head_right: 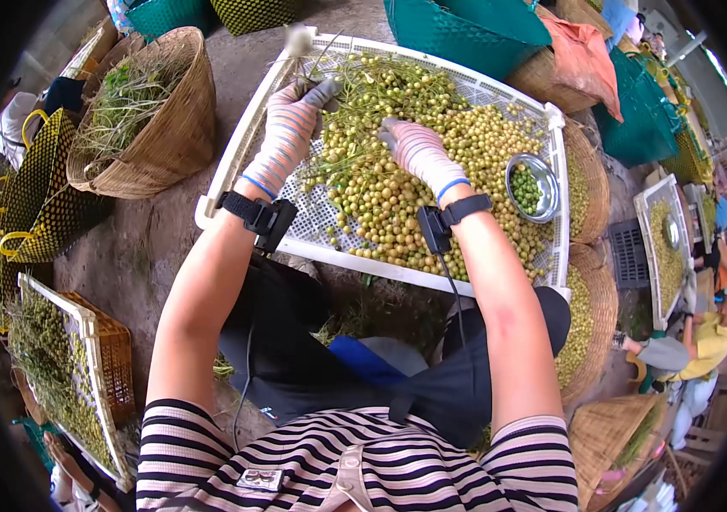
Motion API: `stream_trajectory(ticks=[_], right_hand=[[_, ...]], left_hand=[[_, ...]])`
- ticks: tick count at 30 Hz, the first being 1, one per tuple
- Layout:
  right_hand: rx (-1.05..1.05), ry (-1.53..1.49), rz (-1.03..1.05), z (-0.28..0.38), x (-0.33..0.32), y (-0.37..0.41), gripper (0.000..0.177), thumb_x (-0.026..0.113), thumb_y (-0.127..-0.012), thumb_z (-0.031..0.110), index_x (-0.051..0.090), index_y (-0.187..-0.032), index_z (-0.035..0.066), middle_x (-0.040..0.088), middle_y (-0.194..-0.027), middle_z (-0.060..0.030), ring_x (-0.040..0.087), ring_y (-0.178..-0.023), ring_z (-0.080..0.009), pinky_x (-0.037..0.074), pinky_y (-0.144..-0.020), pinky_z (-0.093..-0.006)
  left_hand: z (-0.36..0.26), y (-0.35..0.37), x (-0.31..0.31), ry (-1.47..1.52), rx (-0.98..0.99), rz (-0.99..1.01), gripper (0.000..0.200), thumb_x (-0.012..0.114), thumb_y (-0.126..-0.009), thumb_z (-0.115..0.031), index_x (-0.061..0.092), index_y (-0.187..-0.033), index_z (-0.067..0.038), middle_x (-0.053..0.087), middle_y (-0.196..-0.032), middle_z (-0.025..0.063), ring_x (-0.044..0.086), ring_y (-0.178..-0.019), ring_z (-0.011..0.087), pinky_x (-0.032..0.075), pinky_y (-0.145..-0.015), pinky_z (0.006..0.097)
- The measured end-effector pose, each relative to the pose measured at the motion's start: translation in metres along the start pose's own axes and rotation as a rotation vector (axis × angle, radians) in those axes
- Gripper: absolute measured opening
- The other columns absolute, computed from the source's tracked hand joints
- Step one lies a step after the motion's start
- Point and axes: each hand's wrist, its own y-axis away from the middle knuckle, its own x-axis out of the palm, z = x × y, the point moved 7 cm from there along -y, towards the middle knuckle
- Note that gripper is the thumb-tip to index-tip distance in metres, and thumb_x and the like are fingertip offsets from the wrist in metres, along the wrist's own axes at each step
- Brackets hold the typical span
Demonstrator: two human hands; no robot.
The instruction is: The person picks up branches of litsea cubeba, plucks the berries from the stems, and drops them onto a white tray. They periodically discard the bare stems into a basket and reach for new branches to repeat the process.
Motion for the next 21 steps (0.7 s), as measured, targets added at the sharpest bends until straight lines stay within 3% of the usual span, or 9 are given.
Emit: stream_trajectory(ticks=[2,4,8,14,16,17,18,20,21], right_hand=[[0.135,0.173,0.065,0.0,-0.009,0.004,0.035,0.045,-0.087,0.037,0.059,-0.097,0.006,0.06,-0.096,-0.0203,0.057,-0.092,-0.0343,0.044,-0.079,-0.0433],[0.251,0.214,0.141,-0.025,0.001,0.0,0.035,0.045,-0.086,0.038,0.062,-0.093,0.008,0.061,-0.096,-0.0176,0.058,-0.092,-0.0314,0.044,-0.079,-0.044],[-0.244,0.321,-0.274,0.02,0.001,0.012,0.02,0.057,-0.074,0.02,0.065,-0.092,0.015,0.058,-0.094,-0.0097,0.053,-0.096,-0.0278,0.041,-0.081,-0.0426],[-0.349,0.544,0.095,0.06,0.066,-0.027,0.022,0.055,-0.075,0.011,0.065,-0.094,0.017,0.06,-0.102,-0.0091,0.054,-0.101,-0.0264,0.042,-0.085,-0.0458],[-0.282,0.711,0.172,0.062,0.06,-0.029,0.022,0.055,-0.076,0.011,0.065,-0.094,0.018,0.061,-0.1,-0.0099,0.056,-0.098,-0.0275,0.043,-0.085,-0.0442],[-0.217,0.649,0.246,0.06,0.047,-0.033,0.021,0.054,-0.077,0.012,0.065,-0.095,0.014,0.062,-0.098,-0.0107,0.057,-0.097,-0.026,0.044,-0.083,-0.0422],[-0.242,0.24,0.047,0.052,0.023,-0.031,0.02,0.056,-0.079,0.018,0.066,-0.094,0.007,0.064,-0.093,-0.0122,0.06,-0.092,-0.0245,0.046,-0.08,-0.0385],[-0.126,-0.404,-0.045,0.016,0.002,-0.042,0.026,0.061,-0.079,0.024,0.065,-0.095,0.003,0.065,-0.093,-0.0116,0.061,-0.087,-0.0213,0.046,-0.079,-0.0338],[-0.094,-0.528,-0.102,0.007,-0.014,-0.039,0.029,0.063,-0.078,0.025,0.065,-0.097,0.003,0.066,-0.093,-0.0107,0.061,-0.086,-0.0195,0.046,-0.079,-0.0312]], left_hand=[[-0.004,0.001,-0.005,-0.021,-0.036,-0.01,0.011,0.064,-0.08,-0.016,0.064,-0.08,-0.005,0.059,-0.06,0.0017,0.04,-0.042,0.0058,0.031,-0.039,0.0219],[-0.02,-0.008,-0.029,0.118,0.047,-0.222,0.011,0.065,-0.08,-0.015,0.063,-0.084,-0.005,0.058,-0.059,0.0014,0.039,-0.04,0.0055,0.03,-0.037,0.0216],[-0.016,-0.019,-0.049,0.127,0.134,-0.171,0.017,0.066,-0.08,-0.018,0.061,-0.09,-0.005,0.061,-0.07,0.0027,0.051,-0.05,0.0091,0.039,-0.043,0.022],[-0.012,0.008,-0.02,0.016,-0.073,0.142,0.022,0.059,-0.085,-0.023,0.057,-0.101,-0.007,0.059,-0.073,0.0009,0.048,-0.051,0.0077,0.04,-0.047,0.0232],[-0.022,0.021,-0.014,-0.112,-0.123,0.193,0.024,0.061,-0.084,-0.029,0.06,-0.082,-0.005,0.053,-0.061,-0.0028,0.039,-0.047,0.0043,0.032,-0.044,0.0209],[-0.024,0.023,-0.014,-0.225,-0.103,0.195,0.026,0.063,-0.082,-0.031,0.06,-0.077,-0.005,0.051,-0.058,-0.0037,0.038,-0.047,0.0042,0.031,-0.044,0.0206],[-0.028,0.025,-0.012,-0.334,-0.084,0.195,0.029,0.064,-0.081,-0.033,0.06,-0.072,-0.005,0.05,-0.056,-0.0045,0.038,-0.047,0.0041,0.03,-0.044,0.0204],[-0.025,0.024,-0.012,-0.383,-0.115,0.189,0.026,0.066,-0.08,-0.03,0.061,-0.073,-0.004,0.053,-0.057,-0.0028,0.041,-0.049,0.005,0.033,-0.046,0.0223],[-0.022,0.023,-0.011,-0.441,-0.141,0.189,0.024,0.067,-0.078,-0.026,0.063,-0.075,-0.003,0.055,-0.058,-0.0011,0.044,-0.051,0.0059,0.037,-0.048,0.0242]])
